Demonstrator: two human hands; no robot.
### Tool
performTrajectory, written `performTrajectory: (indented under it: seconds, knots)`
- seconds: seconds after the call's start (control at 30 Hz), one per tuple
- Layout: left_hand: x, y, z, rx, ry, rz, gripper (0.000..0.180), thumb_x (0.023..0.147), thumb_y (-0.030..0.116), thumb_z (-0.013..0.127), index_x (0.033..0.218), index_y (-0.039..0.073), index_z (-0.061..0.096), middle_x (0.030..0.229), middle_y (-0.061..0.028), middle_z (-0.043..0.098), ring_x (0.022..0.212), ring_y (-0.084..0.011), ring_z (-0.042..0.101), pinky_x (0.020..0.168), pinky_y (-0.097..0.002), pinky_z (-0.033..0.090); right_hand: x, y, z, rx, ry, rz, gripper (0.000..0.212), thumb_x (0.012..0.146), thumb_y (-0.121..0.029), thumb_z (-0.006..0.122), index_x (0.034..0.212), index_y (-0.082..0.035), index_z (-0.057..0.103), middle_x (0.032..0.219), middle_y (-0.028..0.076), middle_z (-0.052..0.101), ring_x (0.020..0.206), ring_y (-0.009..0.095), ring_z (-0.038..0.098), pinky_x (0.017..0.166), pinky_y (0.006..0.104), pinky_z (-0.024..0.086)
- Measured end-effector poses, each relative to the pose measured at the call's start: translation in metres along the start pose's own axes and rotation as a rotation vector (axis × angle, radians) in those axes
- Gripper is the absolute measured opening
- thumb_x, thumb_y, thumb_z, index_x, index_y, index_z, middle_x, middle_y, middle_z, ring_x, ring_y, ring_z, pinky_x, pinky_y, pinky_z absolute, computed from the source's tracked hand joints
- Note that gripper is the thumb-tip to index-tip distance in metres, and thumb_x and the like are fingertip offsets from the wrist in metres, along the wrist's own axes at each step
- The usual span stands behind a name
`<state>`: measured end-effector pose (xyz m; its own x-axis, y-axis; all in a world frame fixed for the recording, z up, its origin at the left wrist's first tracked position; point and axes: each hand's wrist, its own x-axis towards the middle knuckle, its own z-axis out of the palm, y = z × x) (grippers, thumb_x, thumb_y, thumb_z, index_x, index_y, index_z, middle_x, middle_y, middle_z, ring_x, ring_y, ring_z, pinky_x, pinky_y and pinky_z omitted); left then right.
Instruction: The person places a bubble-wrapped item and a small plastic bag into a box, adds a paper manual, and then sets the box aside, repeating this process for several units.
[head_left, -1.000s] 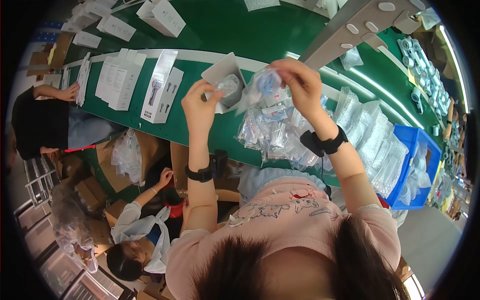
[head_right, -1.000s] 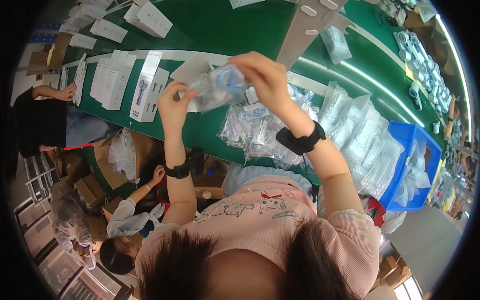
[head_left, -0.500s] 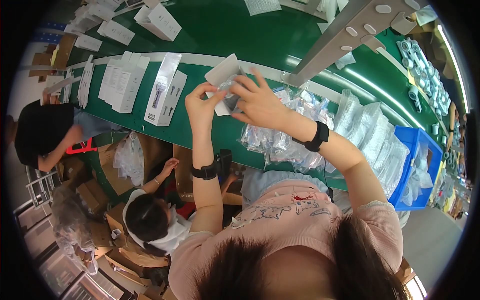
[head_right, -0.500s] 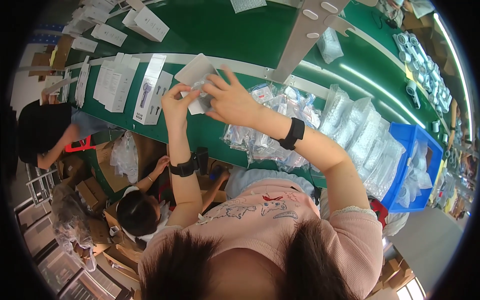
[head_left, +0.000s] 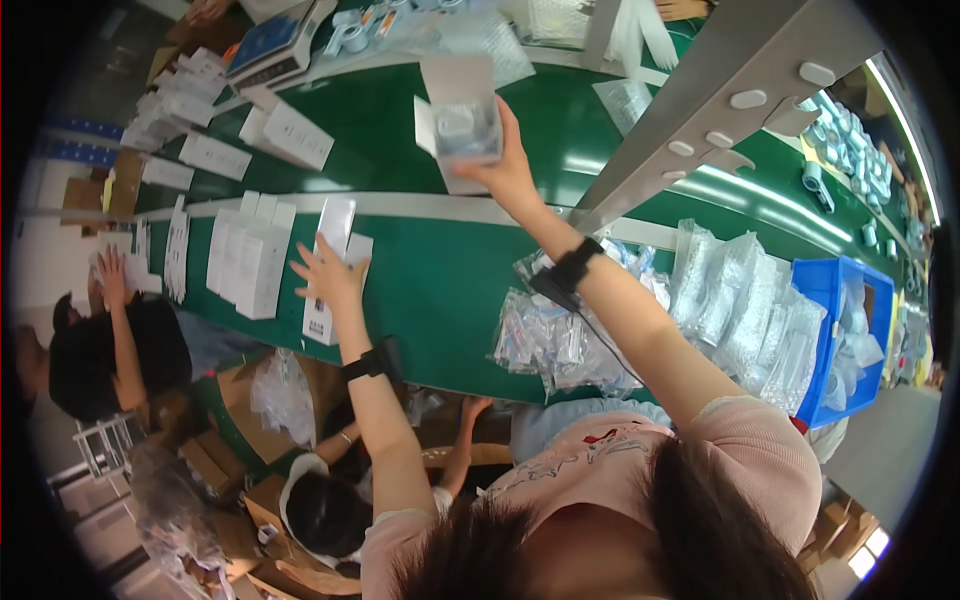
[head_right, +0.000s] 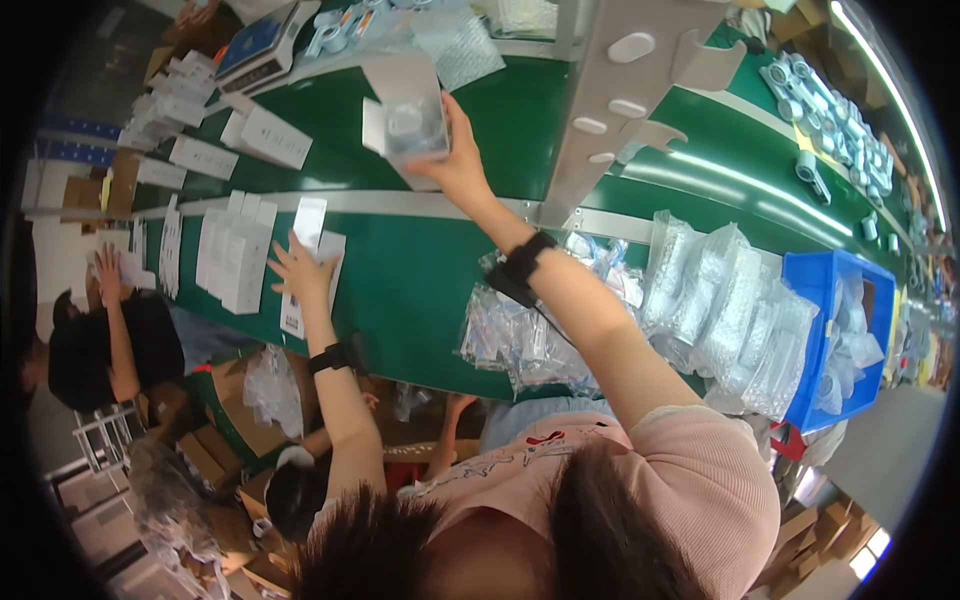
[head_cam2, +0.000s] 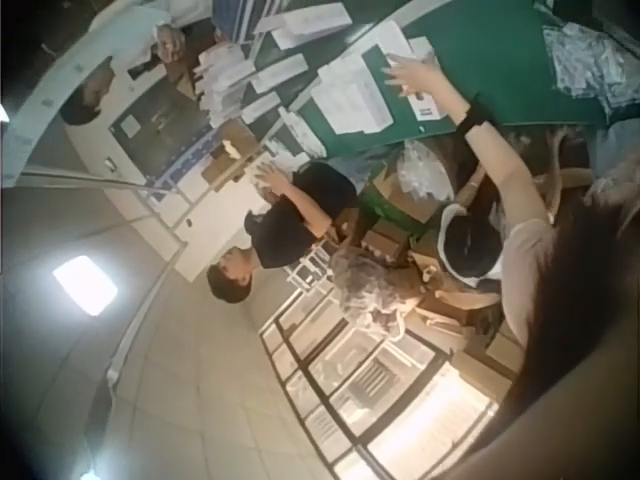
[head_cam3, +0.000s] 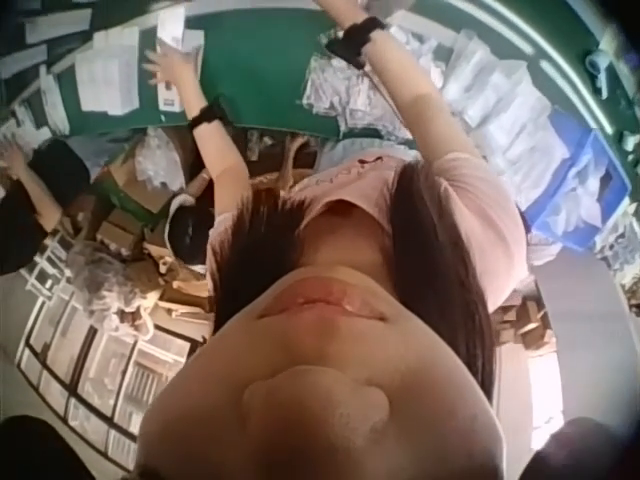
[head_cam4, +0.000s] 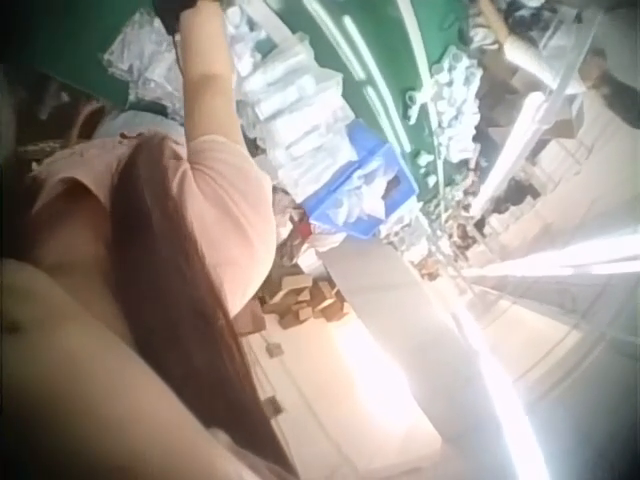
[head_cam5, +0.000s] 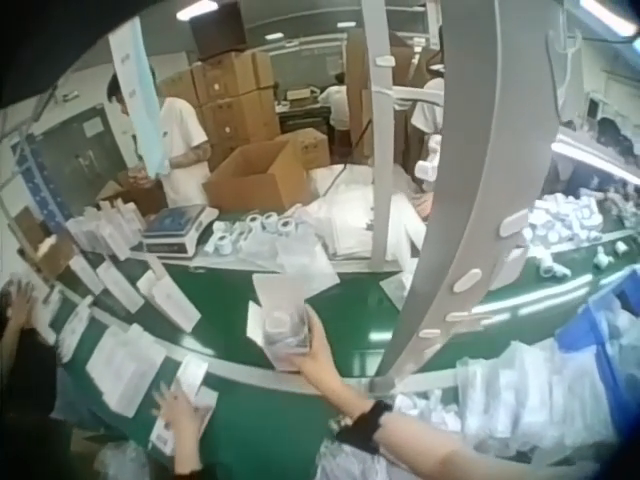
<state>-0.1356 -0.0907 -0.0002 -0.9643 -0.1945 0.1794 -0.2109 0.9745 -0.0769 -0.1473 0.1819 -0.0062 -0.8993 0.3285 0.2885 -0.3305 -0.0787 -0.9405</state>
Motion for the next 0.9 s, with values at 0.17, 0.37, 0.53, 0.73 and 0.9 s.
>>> performTrajectory:
  seconds: [0.17,0.37,0.53,0.73,0.9]
  knots:
    - [0.006,0.006,-0.001,-0.203,-0.402,0.165,0.090,0.059,0.020,0.077,0.133,0.012,0.026,0.129,-0.0154,0.038,0.116,-0.0331,0.040,0.095,-0.0436,0.032,0.044,0.037,-0.033,-0.393,0.118,-0.079,0.104,0.056,0.001,0.073,0.138,-0.004,0.008,0.137,0.018,0.025,0.126,0.029,0.028,0.102,0.0318,0.027]
    - [-0.010,0.020,0.021,-0.848,-1.007,0.431,0.076,0.067,0.015,0.069,0.132,0.004,0.031,0.123,-0.0218,0.046,0.110,-0.0312,0.047,0.090,-0.0278,0.037,-0.047,-0.020,-0.044,-0.575,-0.137,0.087,0.086,0.074,-0.013,0.060,0.136,0.003,0.003,0.143,0.023,0.006,0.133,0.033,0.010,0.107,0.0345,0.014]
    - [-0.013,0.026,0.018,-0.900,-0.784,0.512,0.075,0.069,0.017,0.069,0.133,0.009,0.031,0.123,-0.0220,0.044,0.110,-0.0335,0.046,0.091,-0.0341,0.037,-0.052,-0.139,-0.167,-0.829,-1.326,0.561,0.044,0.081,-0.030,0.055,0.116,-0.004,0.050,0.092,0.022,0.060,0.083,0.036,0.058,0.074,0.0402,0.045]
    - [-0.053,0.086,-0.018,-0.352,-0.420,0.635,0.077,0.066,0.017,0.071,0.132,0.020,0.032,0.120,-0.0182,0.041,0.106,-0.0368,0.044,0.088,-0.0425,0.038,0.093,0.010,-0.299,-1.382,-0.274,0.540,0.052,0.079,-0.024,0.059,0.125,-0.006,0.041,0.115,0.017,0.052,0.102,0.029,0.053,0.083,0.0399,0.043]
    - [-0.064,0.078,-0.021,-0.376,-0.431,0.448,0.076,0.063,0.013,0.072,0.130,0.019,0.036,0.120,-0.0163,0.039,0.104,-0.0357,0.045,0.084,-0.0428,0.040,0.135,0.104,-0.251,-1.122,-0.145,0.505,0.082,0.073,-0.031,0.067,0.135,-0.004,0.019,0.112,0.024,0.051,0.102,0.033,0.051,0.084,0.0395,0.042]
